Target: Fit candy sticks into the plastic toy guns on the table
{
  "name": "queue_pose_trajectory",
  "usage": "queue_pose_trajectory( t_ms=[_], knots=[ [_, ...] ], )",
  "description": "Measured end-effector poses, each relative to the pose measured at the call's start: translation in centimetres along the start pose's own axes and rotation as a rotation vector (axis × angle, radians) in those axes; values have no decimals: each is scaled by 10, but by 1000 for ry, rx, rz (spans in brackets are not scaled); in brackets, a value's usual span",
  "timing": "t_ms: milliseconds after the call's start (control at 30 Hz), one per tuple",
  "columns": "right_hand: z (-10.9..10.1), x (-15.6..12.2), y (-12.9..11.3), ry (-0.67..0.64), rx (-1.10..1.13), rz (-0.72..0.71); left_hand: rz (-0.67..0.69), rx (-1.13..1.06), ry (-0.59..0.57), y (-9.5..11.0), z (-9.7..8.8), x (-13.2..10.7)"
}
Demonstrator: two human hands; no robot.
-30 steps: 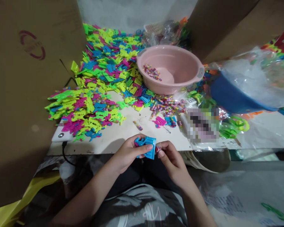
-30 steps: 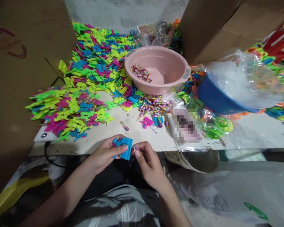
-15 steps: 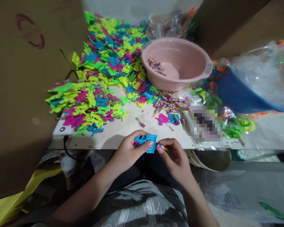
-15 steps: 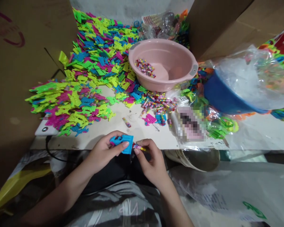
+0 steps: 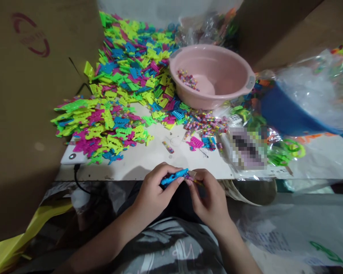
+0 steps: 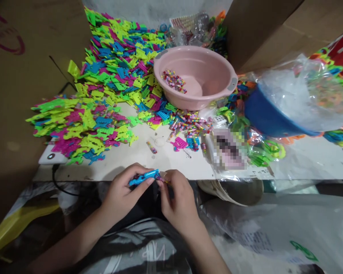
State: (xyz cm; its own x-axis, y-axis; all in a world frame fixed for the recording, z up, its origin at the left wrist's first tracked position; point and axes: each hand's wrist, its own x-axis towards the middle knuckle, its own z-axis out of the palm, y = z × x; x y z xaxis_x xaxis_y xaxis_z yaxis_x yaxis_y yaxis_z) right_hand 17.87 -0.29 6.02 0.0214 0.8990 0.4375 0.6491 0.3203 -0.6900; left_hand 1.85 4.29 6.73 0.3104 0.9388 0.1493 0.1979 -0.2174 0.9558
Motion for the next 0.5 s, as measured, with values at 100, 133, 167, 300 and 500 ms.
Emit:
queue_pose_trajectory(
  t_ms=[100,133,167,300,500],
  knots=[
    [-2,-2,-3,-41,24,-23,-11,-10,0,-3,-4,-4],
    [-4,-3,-4,-65,52,-37,-11,-11,-14,-3,-6,-5],
    [-6,-3,-5,-94,89,-51,-8,-18,-38,-3,-10,-6],
    [-16,-3,-8,-210,223,-78,4,-70,-148,3,-21,-7],
    [-13,2,-1,-282,376,74,-110,-40,-168,0,-17,-12]
  ],
)
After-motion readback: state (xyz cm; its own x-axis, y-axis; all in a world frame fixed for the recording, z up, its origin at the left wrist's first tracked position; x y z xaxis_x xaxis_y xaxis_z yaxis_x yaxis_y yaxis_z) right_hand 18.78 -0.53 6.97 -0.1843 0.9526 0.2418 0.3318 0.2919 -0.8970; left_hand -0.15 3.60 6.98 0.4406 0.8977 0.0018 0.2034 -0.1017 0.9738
